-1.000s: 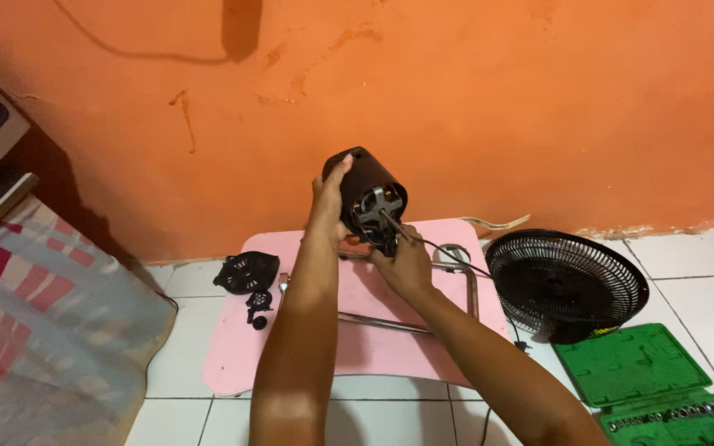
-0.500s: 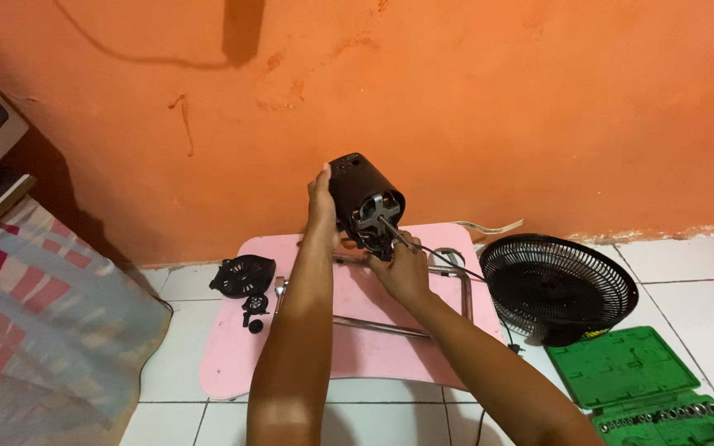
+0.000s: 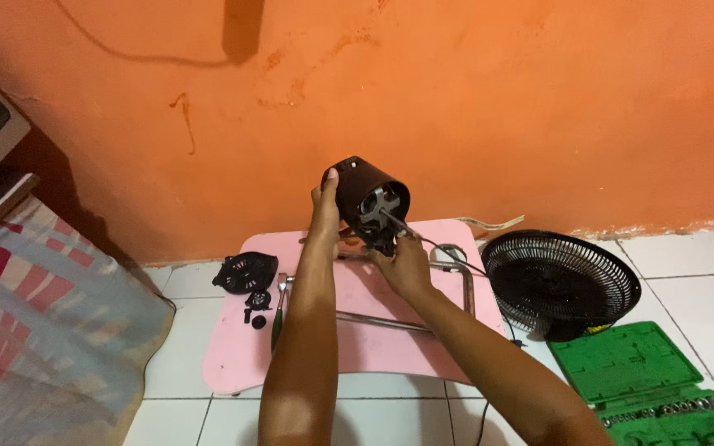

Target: The person disassembles a fan motor, removes the fan blade, and uses a screwdriver to adjust internal components. They plug the motor into a wall socket to test it, then continue adjusting the motor housing and shaft.

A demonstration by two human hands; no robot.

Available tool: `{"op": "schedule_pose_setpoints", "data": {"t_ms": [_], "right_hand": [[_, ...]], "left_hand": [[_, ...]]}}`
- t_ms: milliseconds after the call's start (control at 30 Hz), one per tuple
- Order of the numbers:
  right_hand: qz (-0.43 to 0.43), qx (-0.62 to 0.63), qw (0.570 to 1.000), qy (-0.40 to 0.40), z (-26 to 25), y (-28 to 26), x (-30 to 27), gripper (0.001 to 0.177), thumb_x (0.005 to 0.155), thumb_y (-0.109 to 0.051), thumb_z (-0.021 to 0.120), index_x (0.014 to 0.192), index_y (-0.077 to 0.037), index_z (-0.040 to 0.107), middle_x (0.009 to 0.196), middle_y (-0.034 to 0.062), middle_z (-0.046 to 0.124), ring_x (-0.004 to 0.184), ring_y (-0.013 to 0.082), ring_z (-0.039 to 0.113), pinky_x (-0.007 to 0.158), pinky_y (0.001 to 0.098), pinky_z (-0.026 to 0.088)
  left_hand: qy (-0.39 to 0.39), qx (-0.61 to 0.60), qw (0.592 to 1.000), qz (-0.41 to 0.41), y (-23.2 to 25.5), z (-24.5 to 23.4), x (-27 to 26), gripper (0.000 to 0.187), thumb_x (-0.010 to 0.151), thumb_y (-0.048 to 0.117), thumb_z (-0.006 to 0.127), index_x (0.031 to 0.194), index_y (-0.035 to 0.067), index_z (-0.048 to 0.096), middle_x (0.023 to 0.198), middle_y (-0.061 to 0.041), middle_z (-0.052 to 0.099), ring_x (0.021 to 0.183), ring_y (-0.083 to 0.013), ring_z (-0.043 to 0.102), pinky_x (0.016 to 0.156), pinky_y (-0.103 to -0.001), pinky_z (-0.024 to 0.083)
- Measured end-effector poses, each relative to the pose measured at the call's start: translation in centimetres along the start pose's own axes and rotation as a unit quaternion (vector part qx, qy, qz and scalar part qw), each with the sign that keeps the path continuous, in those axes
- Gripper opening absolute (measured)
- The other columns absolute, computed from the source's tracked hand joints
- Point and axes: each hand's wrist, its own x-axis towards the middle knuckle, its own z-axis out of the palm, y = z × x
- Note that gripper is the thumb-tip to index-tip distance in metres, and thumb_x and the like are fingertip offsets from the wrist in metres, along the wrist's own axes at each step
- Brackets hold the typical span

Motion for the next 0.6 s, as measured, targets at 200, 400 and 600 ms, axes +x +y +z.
{"op": "schedule_pose_setpoints", "data": {"t_ms": [200, 400, 600], "right_hand": [[-0.038, 0.046, 0.998, -0.016, 0.3, 1.5, -0.9, 0.054, 0.089, -0.041, 0.076, 0.120, 0.002, 0.063, 0.112, 0.0231, 0.067, 0.104, 0.0340, 0.065, 0.085, 0.0441, 0.052], [-0.101, 0.224, 0.967, 0.060, 0.2, 4.2, -2.7, 0.041, 0.102, -0.020, 0.054, 0.135, 0.004, 0.056, 0.126, 0.0181, 0.062, 0.106, 0.0245, 0.065, 0.082, 0.0359, 0.055], [-0.058, 0.238, 0.964, 0.105, 0.1, 4.9, -2.5, 0.014, 0.107, -0.010, 0.059, 0.110, 0.003, 0.057, 0.094, 0.0138, 0.071, 0.082, 0.0175, 0.072, 0.072, 0.0291, 0.061]], "left_hand": [[-0.038, -0.071, 0.987, 0.142, -1.8, 0.0, -2.9, 0.116, 0.083, 0.073, 0.059, 0.162, 0.018, -0.005, 0.166, -0.023, 0.012, 0.154, -0.0392, 0.020, 0.119, -0.060, 0.025], [-0.079, -0.009, 0.982, 0.172, -2.0, -0.8, -3.8, 0.110, 0.085, 0.064, 0.059, 0.164, 0.017, -0.001, 0.166, -0.022, 0.020, 0.151, -0.0384, 0.029, 0.114, -0.057, 0.030], [-0.110, 0.007, 0.973, 0.202, -2.6, -1.9, -3.9, 0.099, 0.097, 0.057, 0.054, 0.165, 0.013, -0.002, 0.171, -0.020, 0.008, 0.157, -0.0340, 0.020, 0.124, -0.045, 0.024]]}}
